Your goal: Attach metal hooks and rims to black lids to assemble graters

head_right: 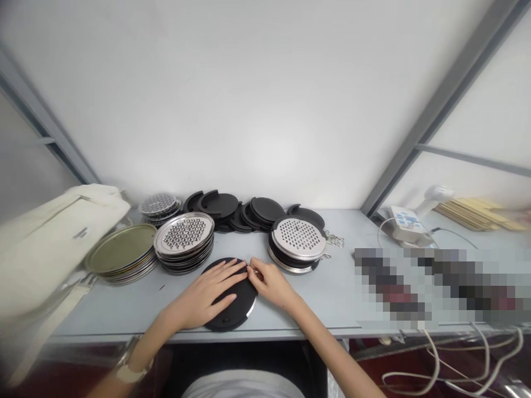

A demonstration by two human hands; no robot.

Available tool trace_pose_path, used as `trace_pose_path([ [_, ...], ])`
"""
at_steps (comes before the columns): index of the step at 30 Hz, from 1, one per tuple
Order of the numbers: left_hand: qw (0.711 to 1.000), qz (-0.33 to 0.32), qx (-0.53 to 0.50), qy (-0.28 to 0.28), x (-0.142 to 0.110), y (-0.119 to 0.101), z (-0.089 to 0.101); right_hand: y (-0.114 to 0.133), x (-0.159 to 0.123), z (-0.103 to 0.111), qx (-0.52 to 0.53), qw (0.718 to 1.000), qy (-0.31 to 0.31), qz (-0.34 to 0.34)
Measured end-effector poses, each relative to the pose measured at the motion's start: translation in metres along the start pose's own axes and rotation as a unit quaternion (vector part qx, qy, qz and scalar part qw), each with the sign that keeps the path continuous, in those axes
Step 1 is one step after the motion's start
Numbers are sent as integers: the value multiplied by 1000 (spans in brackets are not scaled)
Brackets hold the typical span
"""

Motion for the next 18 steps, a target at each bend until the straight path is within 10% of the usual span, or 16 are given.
trace_pose_path([
  [18,1000,-13,-21,-11,0,-2,2,2,-7,3,-51,999,-8,8],
])
Point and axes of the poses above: each hand's wrist, its own x-axis towards the middle knuckle, its own z-axis out of the back of the hand, y = z × x, the point moved 5 cm from there along x, towards the middle knuckle, and after that the axes turned 7 degrees about -x, right-handed, at the moved point
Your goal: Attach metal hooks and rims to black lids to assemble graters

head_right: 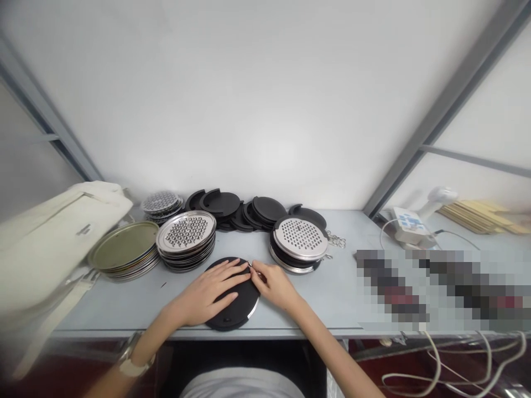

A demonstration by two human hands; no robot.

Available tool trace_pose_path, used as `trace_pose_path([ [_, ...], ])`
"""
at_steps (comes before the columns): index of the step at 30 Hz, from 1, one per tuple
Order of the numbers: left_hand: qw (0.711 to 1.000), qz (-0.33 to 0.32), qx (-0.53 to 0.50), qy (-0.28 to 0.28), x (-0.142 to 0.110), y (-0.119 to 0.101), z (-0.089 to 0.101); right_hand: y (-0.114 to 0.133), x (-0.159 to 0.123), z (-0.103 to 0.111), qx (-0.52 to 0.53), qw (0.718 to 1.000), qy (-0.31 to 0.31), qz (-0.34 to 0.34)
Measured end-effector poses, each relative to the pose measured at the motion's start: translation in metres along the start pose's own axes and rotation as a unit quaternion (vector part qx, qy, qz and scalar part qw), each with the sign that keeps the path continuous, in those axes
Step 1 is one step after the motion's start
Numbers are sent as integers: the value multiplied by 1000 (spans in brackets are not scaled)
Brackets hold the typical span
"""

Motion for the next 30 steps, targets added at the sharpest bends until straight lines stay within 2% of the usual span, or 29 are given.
trace_pose_path([
  [6,999,34,-19,7,-1,1,0,-2,-5,0,-15,1000,4,-12],
  [19,998,59,-32,0,4,4,-4,-1,-10,-3,-52,998,-26,-18],
  [30,997,64,-21,-26,3,10,-4,-8,-22,0,-15,999,-17,-35],
])
Point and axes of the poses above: each hand's wrist, its own x-axis towards the middle knuckle, its own z-axis out of the back of the hand, y = z × x, the point moved 5 cm from there along x, towards the middle knuckle, and after that the axes turned 7 degrees about -x, right-handed, at the moved point
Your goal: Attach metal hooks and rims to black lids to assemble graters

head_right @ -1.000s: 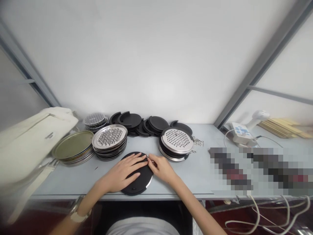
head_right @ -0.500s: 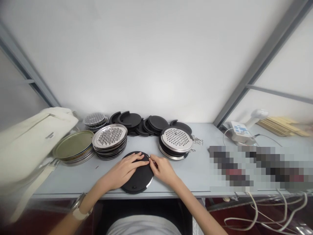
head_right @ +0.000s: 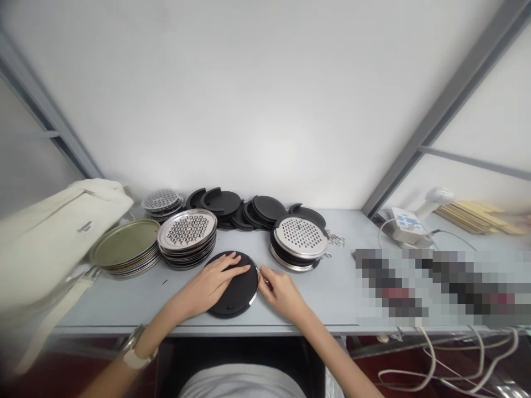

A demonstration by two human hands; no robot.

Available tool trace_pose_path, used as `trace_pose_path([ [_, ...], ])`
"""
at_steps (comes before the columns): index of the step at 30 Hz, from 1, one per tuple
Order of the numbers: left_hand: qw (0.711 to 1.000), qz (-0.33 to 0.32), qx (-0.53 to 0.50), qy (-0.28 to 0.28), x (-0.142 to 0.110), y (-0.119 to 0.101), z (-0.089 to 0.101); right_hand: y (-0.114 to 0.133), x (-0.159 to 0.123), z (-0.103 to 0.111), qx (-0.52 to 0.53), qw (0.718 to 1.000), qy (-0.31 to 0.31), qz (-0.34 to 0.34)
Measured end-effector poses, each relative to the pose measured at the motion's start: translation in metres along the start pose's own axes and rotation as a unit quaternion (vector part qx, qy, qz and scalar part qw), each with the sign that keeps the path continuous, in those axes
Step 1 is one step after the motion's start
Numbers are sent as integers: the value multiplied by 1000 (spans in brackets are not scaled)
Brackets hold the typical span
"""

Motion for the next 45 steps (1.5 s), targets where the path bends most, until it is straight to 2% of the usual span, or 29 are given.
trace_pose_path([
  [4,999,-15,-18,23,0,-2,2,-5,-1,6,27,999,-38,-19],
  [10,997,-37,-56,35,-3,0,6,-1,8,3,33,999,-22,-19],
  [13,997,-49,-56,25,-5,-1,8,0,12,2,23,1000,-7,-17],
  [17,999,-34,-25,2,-12,-7,10,1,18,0,13,1000,2,-15],
  [23,996,-74,12,43,-23,-20,1,2,24,-1,-13,1000,11,-9],
  [33,997,-64,49,12,-21,-18,-7,2,30,3,-45,997,57,9],
  [45,997,-56,45,-8,-19,-18,-8,1,30,1,-73,994,80,8],
])
Point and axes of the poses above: each hand's wrist, its own x-axis towards the middle knuckle, its own z-axis out of the back of the hand, y = z × x, the point moved 5 cm from there along x, towards the middle knuckle, and after that the axes turned 7 degrees about -x, right-handed, at the moved point
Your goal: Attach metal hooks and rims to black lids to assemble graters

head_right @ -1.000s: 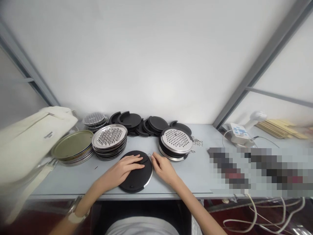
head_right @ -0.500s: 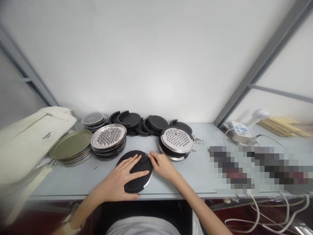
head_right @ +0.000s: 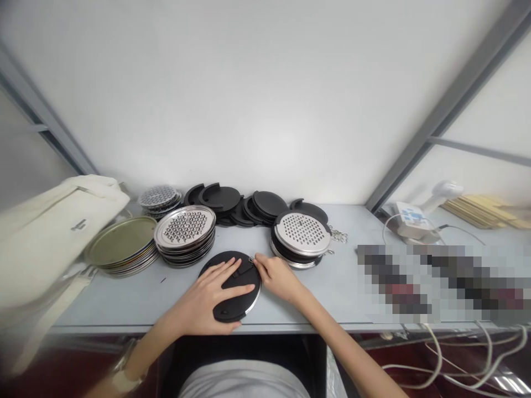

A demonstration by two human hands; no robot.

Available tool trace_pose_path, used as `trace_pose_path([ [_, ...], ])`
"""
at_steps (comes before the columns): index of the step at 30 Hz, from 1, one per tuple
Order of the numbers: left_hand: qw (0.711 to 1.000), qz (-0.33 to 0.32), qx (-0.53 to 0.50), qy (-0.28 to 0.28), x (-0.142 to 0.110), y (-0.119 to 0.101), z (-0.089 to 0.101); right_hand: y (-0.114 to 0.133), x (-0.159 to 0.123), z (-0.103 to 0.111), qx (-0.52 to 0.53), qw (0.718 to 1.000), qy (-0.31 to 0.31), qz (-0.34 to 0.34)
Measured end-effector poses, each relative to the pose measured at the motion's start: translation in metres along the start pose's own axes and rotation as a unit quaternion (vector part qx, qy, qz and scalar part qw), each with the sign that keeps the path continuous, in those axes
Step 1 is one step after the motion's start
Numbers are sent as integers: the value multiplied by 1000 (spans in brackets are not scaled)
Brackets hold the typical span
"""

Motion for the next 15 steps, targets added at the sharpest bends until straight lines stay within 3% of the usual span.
trace_pose_path([
  [10,1000,0,-6,-14,0,1,-1,1,-1,-1,-30,999,8,-18],
  [15,1000,3,-1,-6,0,-1,0,3,0,5,27,1000,1,-5],
])
Point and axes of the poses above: each hand's wrist, its own x-axis towards the middle knuckle, its own z-axis out of the back of the hand, y = z × x, the point moved 5 cm from there along x, towards the middle knuckle, and after that the axes turned 7 degrees about -x, right-handed, at the moved point
